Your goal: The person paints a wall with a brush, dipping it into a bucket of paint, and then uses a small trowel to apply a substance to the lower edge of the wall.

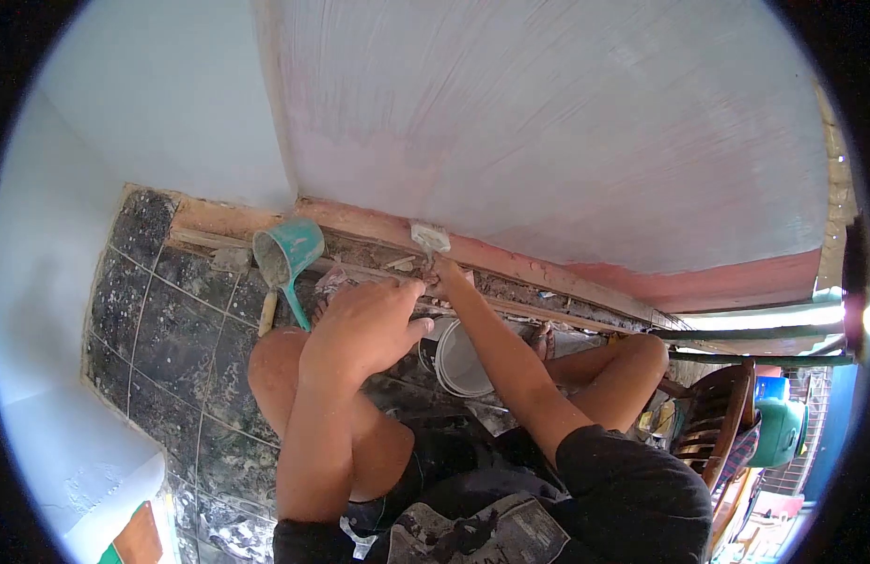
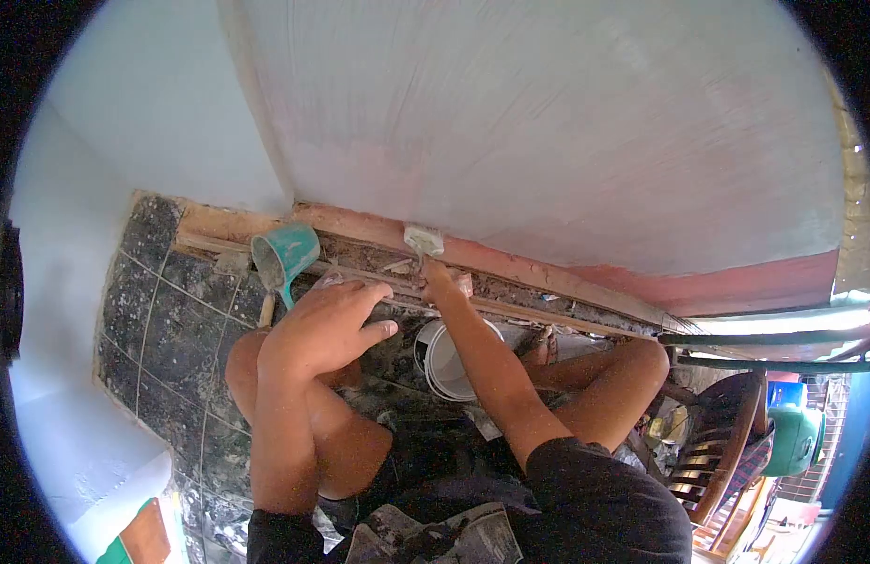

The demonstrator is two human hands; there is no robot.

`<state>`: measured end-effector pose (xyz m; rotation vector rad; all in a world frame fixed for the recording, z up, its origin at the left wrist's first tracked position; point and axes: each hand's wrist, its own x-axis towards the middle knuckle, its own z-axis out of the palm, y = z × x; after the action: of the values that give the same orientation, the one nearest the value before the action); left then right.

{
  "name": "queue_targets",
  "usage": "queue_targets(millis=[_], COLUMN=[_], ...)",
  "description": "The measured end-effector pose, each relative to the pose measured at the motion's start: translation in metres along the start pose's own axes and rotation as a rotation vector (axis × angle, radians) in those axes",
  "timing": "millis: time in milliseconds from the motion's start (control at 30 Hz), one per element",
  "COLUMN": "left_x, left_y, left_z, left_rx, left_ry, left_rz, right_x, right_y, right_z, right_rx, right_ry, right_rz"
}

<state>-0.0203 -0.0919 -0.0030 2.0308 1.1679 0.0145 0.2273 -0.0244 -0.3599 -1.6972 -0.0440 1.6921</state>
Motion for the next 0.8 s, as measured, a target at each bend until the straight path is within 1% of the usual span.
queue_targets(millis=[100, 200, 300, 400, 467, 500, 600, 700, 800], left_x=[0.0, -0.002, -0.002, -0.002, -0.001, -0.001, -0.002, -0.003, -0.001], left_y=[0.0, -0.002, -0.001, 0.002, 0.003, 0.003, 0.004, 0.007, 0.008], left_z=[-0.002, 0.001, 0.002, -0.001, 0.0, 0.0, 0.002, -0.002, -0.004], left_rx=[-0.018, -0.008, -0.017, -0.006, 0.0, 0.001, -0.008, -0.026, -0.007], left_ry=[-0.002, 0.028, 0.026, 0.003, 0.001, 0.001, 0.002, 0.002, 0.013], left_rz=[-0.016, -0.003, 0.001, -0.006, 0.003, 0.004, 0.006, 0.014, 0.031], right_x=[-0.006, -0.03, -0.041, -0.06, -0.074, -0.086, -0.146, -0.195, -0.192], right_y=[-0.011, -0.023, -0.023, -0.03, -0.032, -0.035, -0.044, -0.031, -0.012], right_z=[0.007, 0.014, 0.012, 0.003, 0.003, 0.005, 0.009, 0.019, 0.02], right_rx=[-0.005, 0.06, 0.088, 0.018, 0.021, 0.021, 0.165, 0.152, 0.179], right_ry=[0.004, -0.045, -0.086, -0.161, -0.137, -0.125, -0.218, -0.109, -0.136], right_rz=[-0.021, -0.031, -0.123, -0.165, -0.201, -0.219, -0.221, -0.309, -0.215])
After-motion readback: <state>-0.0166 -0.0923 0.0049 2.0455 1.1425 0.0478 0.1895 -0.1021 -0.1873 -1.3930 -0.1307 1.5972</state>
